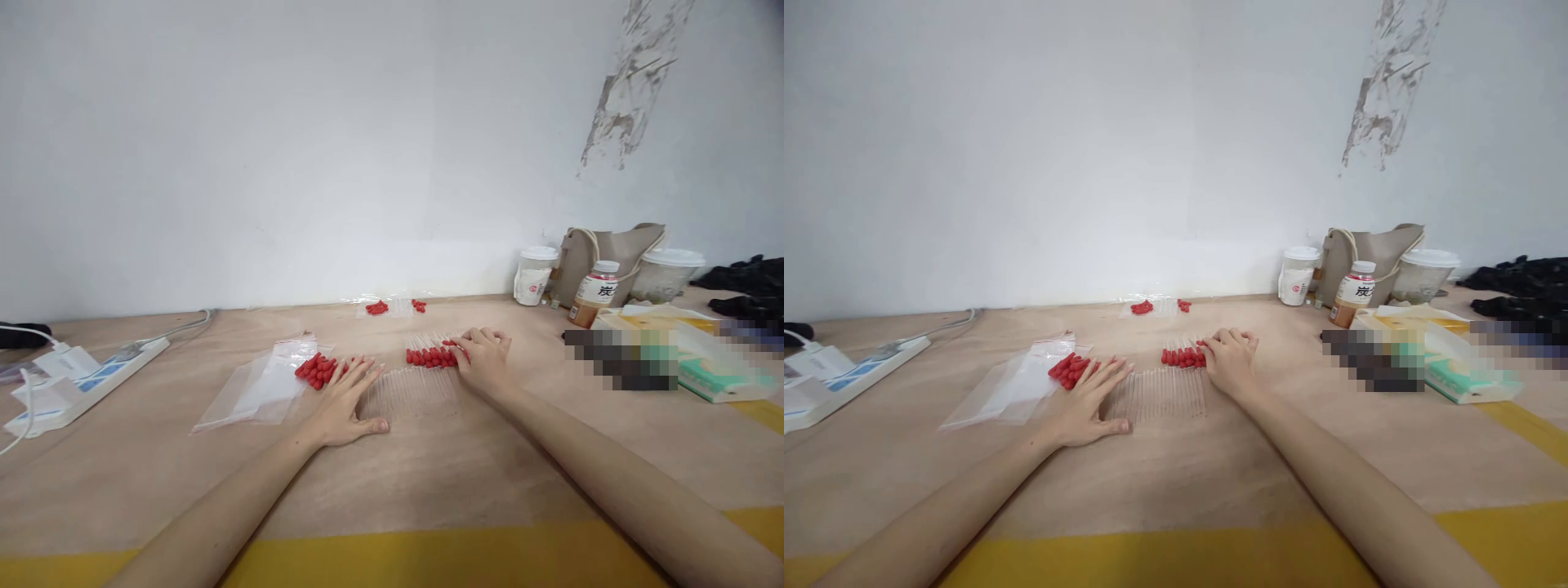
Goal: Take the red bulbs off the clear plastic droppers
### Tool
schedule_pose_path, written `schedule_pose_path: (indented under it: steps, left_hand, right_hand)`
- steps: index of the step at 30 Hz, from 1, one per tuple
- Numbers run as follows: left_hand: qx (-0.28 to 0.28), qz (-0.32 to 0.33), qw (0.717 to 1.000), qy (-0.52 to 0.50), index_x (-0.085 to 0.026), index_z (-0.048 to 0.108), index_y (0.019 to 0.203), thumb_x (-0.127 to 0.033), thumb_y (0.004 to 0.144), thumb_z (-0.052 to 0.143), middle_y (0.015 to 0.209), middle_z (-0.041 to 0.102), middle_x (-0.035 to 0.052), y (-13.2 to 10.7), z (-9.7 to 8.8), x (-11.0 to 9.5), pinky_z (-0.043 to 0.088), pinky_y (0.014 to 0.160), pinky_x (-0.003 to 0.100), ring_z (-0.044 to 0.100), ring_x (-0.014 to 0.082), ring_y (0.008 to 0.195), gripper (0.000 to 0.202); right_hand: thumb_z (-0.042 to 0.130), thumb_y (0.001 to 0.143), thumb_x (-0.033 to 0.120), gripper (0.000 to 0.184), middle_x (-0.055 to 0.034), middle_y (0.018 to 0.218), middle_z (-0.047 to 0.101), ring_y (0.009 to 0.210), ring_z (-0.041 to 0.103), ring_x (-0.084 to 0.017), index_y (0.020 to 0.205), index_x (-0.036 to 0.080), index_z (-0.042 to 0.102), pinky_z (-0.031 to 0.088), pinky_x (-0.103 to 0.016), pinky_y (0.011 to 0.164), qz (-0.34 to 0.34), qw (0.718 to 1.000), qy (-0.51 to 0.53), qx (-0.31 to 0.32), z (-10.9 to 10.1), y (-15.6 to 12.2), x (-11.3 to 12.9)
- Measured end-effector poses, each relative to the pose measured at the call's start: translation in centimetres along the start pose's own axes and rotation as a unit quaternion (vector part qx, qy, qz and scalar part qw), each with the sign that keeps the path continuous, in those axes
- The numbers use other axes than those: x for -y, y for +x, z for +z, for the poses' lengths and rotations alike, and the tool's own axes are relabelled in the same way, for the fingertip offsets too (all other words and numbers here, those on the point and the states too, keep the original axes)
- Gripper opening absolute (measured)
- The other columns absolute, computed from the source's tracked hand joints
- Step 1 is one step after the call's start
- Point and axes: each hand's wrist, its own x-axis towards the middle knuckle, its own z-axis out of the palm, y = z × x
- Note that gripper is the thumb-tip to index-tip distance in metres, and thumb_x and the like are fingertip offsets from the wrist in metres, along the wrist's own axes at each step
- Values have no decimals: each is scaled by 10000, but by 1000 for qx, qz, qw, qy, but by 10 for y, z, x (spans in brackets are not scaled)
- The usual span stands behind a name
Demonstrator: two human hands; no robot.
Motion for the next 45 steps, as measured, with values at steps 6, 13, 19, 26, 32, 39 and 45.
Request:
schedule_pose_path:
  steps: [6, 13, 19, 26, 32, 39, 45]
  left_hand:
    - [-13, -6, 1000, -2, -277, 164, 1377, -629, 698, 504, 1419, 255, 73, 2, 4, -3, 96, 1058, 515, 155, 297, 1312, 837]
    - [-70, -5, 998, 2, -203, 198, 1373, -605, 683, 544, 1397, 296, 109, 0, 6, 9, 117, 1058, 488, 196, 296, 1299, 870]
    - [-177, 42, 983, 28, -244, 553, 1118, -366, 847, 448, 1040, 620, 48, 1, 7, -4, 248, 982, 436, 492, 209, 1036, 315]
    - [-205, 100, 971, 77, -221, 639, 871, -250, 851, 461, 725, 646, 14, 2, 8, -16, 324, 784, 367, 509, 160, 727, 181]
    - [-235, 144, 957, 90, -177, 626, 799, -190, 851, 438, 621, 595, 10, 0, 7, -21, 304, 706, 334, 465, 136, 633, 195]
    - [-233, 162, 954, 95, -167, 608, 782, -159, 837, 439, 582, 564, -2, -4, 7, -21, 287, 708, 333, 449, 125, 603, 177]
    - [-238, 165, 951, 109, -164, 599, 762, -139, 838, 431, 560, 542, -12, -8, 8, -25, 269, 722, 348, 465, 123, 601, 186]
  right_hand:
    - [445, 839, 275, 221, -22, 808, 624, 800, 493, -166, 921, 258, 650, 214, -351, 792, 16, 997, 67, -40, -16, -12, 12]
    - [476, 832, 281, 205, 1, 836, 665, 829, 519, -162, 946, 280, 646, 247, -339, 819, 18, 980, 195, 24, -14, -34, 28]
    - [529, 812, 290, 183, 22, 828, 663, 803, 516, -150, 954, 318, 640, 262, -356, 843, -13, 965, 252, 69, -10, -43, 42]
    - [545, 794, 348, 193, -7, 849, 647, 826, 494, -158, 948, 279, 638, 269, -358, 834, -93, 969, 211, 85, -17, -46, 54]
    - [525, 816, 321, 163, 0, 645, 613, 719, 455, -140, 777, 247, 665, 237, -379, 838, -164, 969, 181, 32, -13, -47, 57]
    - [512, 816, 273, 176, 4, 608, 580, 713, 426, -141, 714, 228, 648, 209, -419, 870, -200, 963, 177, 33, -16, -49, 53]
    - [502, 811, 263, 184, 8, 607, 582, 738, 438, -145, 704, 226, 646, 194, -435, 893, -210, 955, 197, 63, -22, -47, 55]
